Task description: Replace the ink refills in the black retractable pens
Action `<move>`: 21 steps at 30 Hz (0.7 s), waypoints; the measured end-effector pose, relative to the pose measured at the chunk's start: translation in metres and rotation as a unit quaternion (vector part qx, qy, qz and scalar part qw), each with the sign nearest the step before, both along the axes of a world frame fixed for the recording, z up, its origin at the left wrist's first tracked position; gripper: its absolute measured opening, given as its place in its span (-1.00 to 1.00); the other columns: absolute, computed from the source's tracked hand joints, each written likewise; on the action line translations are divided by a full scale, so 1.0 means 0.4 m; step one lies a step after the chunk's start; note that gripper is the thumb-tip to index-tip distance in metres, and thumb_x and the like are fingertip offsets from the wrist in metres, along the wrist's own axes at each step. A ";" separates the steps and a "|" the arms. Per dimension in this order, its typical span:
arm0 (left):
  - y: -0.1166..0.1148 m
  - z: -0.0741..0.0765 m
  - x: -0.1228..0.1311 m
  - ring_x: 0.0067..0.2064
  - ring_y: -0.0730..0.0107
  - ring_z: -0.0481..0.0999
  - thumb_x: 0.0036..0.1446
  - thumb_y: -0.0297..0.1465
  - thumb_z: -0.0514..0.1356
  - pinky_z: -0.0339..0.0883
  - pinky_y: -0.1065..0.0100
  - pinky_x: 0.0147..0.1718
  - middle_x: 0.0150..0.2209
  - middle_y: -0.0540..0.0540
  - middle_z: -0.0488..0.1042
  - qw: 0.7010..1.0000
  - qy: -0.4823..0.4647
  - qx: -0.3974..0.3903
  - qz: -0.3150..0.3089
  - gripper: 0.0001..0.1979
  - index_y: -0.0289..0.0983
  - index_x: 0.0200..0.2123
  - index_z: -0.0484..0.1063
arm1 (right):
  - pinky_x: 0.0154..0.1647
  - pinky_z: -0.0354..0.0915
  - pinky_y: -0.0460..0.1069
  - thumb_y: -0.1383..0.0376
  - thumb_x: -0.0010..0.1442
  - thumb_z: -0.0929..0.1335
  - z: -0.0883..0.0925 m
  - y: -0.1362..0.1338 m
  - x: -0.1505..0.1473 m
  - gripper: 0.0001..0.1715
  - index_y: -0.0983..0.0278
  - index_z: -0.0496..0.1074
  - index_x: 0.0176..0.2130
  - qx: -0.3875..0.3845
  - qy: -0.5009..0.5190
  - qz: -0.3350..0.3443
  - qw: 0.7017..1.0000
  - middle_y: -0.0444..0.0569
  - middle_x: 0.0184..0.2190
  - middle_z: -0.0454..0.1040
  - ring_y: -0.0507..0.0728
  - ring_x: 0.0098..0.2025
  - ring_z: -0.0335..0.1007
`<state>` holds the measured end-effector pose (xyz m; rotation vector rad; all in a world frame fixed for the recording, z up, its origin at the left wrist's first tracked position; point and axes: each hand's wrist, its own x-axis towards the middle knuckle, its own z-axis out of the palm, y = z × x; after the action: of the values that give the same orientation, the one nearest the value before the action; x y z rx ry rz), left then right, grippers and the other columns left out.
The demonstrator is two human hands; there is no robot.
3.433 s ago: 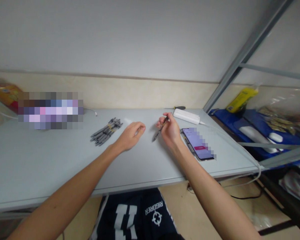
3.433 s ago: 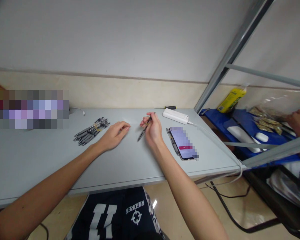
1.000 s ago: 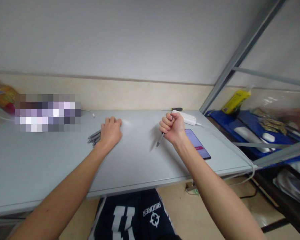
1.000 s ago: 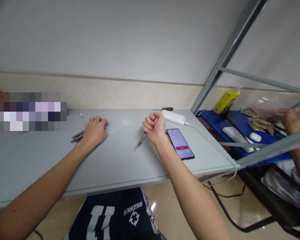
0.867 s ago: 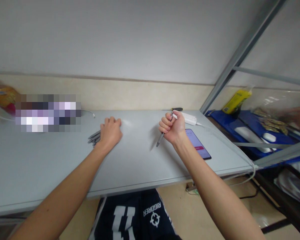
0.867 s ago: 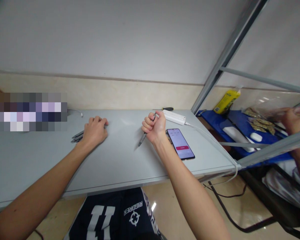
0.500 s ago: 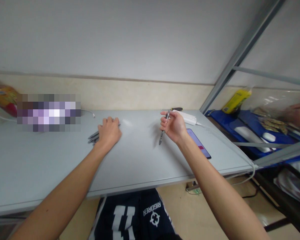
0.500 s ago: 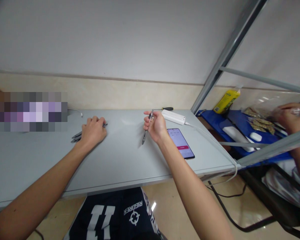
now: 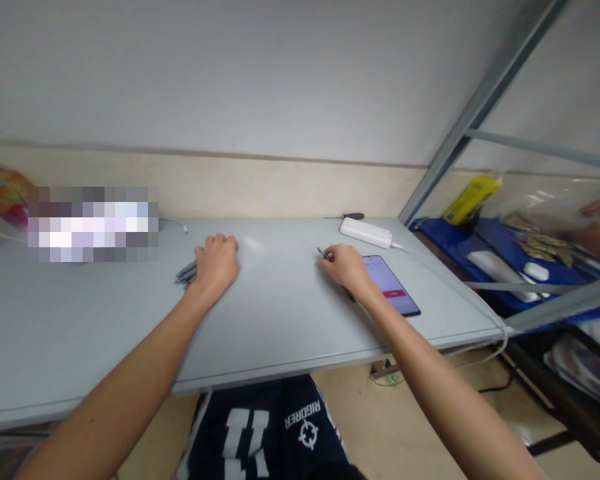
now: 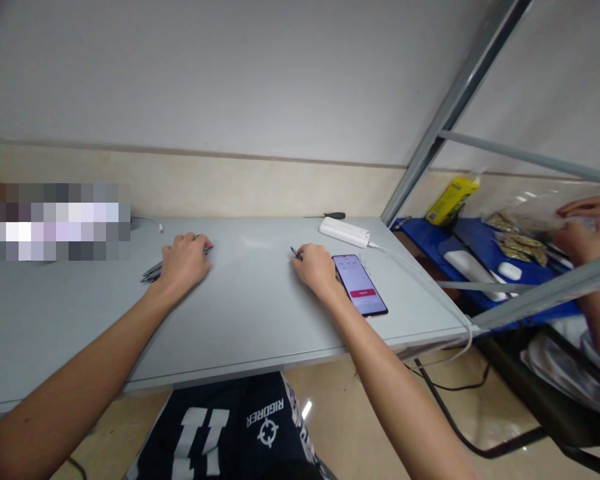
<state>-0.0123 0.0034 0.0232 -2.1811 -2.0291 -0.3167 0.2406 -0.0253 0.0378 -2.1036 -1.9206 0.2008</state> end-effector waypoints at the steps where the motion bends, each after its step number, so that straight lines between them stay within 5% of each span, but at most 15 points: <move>1: 0.000 0.000 0.000 -0.04 -0.05 0.28 -0.01 -0.56 -0.02 0.22 0.01 -0.22 -0.10 -0.32 0.39 1.000 0.000 0.001 0.000 -0.63 -0.31 -0.14 0.42 | -0.28 0.15 0.01 0.21 0.08 0.31 -0.003 -0.002 0.002 -0.71 0.27 0.51 -0.22 -0.002 -0.026 -0.014 1.000 0.10 -0.31 0.53 0.20 -0.24 0.39; 5: 0.001 -0.002 0.002 -0.03 -0.06 0.26 -0.01 -0.55 -0.01 0.22 0.04 -0.22 -0.08 -0.32 0.36 1.000 -0.007 0.003 -0.004 -0.63 -0.30 -0.13 0.42 | -0.13 0.07 0.14 0.19 0.08 0.32 -0.015 -0.008 0.027 -0.71 0.27 0.50 -0.22 0.013 -0.110 -0.047 0.993 0.13 -0.28 0.52 0.31 -0.09 0.28; 10: 0.006 -0.009 0.002 -0.04 -0.08 0.25 -0.01 -0.55 -0.01 0.21 0.03 -0.21 -0.09 -0.32 0.34 0.999 -0.021 0.033 -0.010 -0.61 -0.30 -0.10 0.39 | -0.14 0.02 0.18 0.13 0.06 0.33 -0.022 -0.024 0.067 -0.56 0.25 0.45 -0.08 0.027 -0.089 -0.077 0.993 0.14 -0.17 0.45 0.35 -0.04 0.16; 21: 0.019 -0.008 -0.008 -0.08 0.09 0.31 -0.04 -0.59 -0.01 0.26 0.13 -0.10 -0.10 -0.26 0.32 0.994 -0.056 0.088 -0.036 -0.60 -0.29 -0.10 0.36 | -0.11 -0.01 0.22 0.13 0.12 0.29 -0.029 -0.055 0.084 -0.65 0.23 0.53 -0.19 0.049 -0.098 -0.036 0.993 0.15 -0.11 0.37 0.35 -0.05 0.10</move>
<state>-0.0154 0.0110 0.0201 -2.1745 -1.8974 -0.6149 0.2741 -0.0471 0.0260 -2.1917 -1.9130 -0.1174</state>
